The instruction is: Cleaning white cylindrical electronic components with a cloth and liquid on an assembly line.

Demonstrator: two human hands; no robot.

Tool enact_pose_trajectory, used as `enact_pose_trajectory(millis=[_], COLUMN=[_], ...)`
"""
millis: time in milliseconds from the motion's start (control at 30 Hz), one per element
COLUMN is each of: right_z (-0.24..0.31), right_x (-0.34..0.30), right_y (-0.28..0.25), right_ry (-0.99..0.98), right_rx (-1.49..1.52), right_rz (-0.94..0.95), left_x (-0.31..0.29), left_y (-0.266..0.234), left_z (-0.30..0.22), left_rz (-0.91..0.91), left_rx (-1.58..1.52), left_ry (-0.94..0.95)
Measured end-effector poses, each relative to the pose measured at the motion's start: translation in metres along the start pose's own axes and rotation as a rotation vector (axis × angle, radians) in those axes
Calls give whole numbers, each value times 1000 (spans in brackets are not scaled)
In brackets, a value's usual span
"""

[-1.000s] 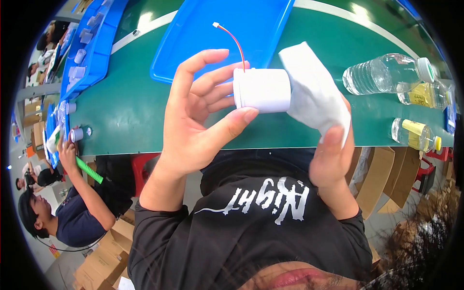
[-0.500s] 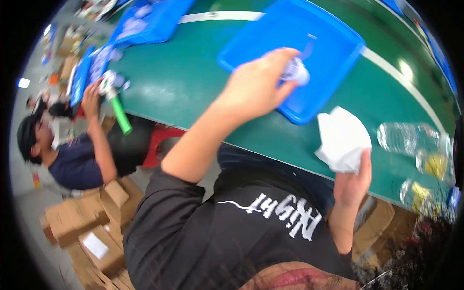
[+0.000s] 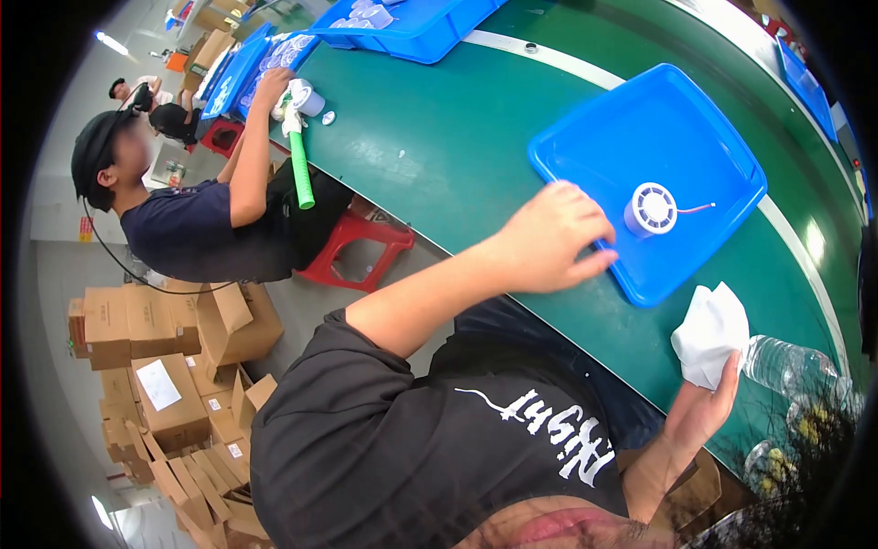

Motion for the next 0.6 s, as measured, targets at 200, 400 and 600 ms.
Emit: enact_pose_trajectory(millis=[200,400,600], right_z=[20,49,39], right_x=[4,2,-7], right_y=[7,-31,-45], right_ry=[-42,-209,-76], right_rx=[-26,178,19], right_rz=[56,320,-142], left_x=[-22,-10,-104], left_y=[34,-78,-273], left_z=[-66,50,298], left_rz=[167,-160,-241], left_rx=[-361,-110,1061], left_ry=[48,-225,-775])
Point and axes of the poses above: each hand's wrist, its own x-axis towards the middle knuckle, its own y-axis out of the palm, z = x × y, the point moved 10 cm from there along x, towards the middle knuckle, and after that the axes turned 1 degree about -y, right-handed, at the moved point
